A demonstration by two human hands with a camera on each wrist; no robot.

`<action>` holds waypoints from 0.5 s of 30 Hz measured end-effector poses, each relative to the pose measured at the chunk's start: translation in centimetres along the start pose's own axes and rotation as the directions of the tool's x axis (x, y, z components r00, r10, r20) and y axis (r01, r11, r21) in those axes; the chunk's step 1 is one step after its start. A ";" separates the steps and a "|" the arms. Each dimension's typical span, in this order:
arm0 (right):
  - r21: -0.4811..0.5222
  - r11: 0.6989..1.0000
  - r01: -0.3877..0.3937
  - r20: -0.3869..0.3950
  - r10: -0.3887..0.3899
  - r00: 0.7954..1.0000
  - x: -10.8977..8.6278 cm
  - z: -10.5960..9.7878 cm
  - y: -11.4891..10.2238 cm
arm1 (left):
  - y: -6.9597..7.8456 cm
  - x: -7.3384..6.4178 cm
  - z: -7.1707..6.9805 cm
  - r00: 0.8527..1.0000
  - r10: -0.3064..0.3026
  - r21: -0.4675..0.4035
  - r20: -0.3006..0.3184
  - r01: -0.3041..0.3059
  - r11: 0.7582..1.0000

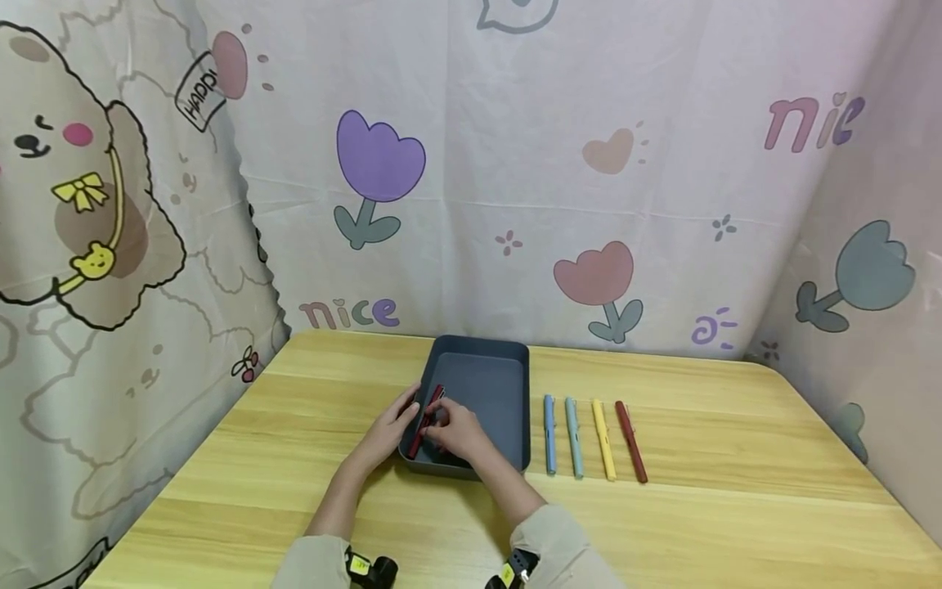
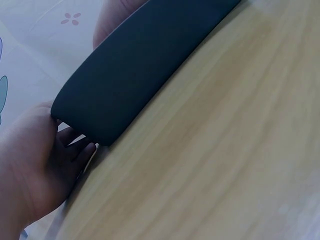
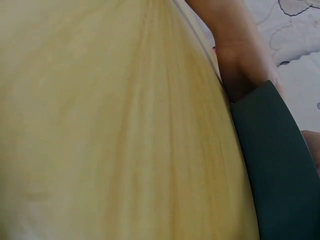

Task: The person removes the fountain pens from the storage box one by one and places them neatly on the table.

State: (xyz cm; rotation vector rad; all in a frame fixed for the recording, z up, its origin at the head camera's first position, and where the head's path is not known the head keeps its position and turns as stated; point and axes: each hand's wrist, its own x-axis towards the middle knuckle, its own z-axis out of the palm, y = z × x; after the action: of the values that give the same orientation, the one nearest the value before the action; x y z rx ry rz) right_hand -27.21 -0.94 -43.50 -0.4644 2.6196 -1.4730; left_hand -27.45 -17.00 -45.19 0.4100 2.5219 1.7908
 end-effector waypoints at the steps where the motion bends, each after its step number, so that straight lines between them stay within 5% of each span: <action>1: -0.012 1.000 0.008 0.002 -0.008 1.000 0.0 0.0 -0.1 | 0.0 0.0 0.0 1.000 0.000 -0.003 0.001 0.000 1.000; 15: -0.166 0.986 0.032 -0.016 -0.035 0.999 0.0 0.3 -0.1 | 0.2 0.0 -0.1 1.000 -0.002 -0.020 0.012 0.002 1.000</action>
State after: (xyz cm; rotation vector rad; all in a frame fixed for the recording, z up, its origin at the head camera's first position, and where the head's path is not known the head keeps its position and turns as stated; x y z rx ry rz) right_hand -27.12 -1.25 -43.57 -0.5146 2.7753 -1.2795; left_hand -27.46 -16.99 -44.99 0.4159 2.4939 1.8053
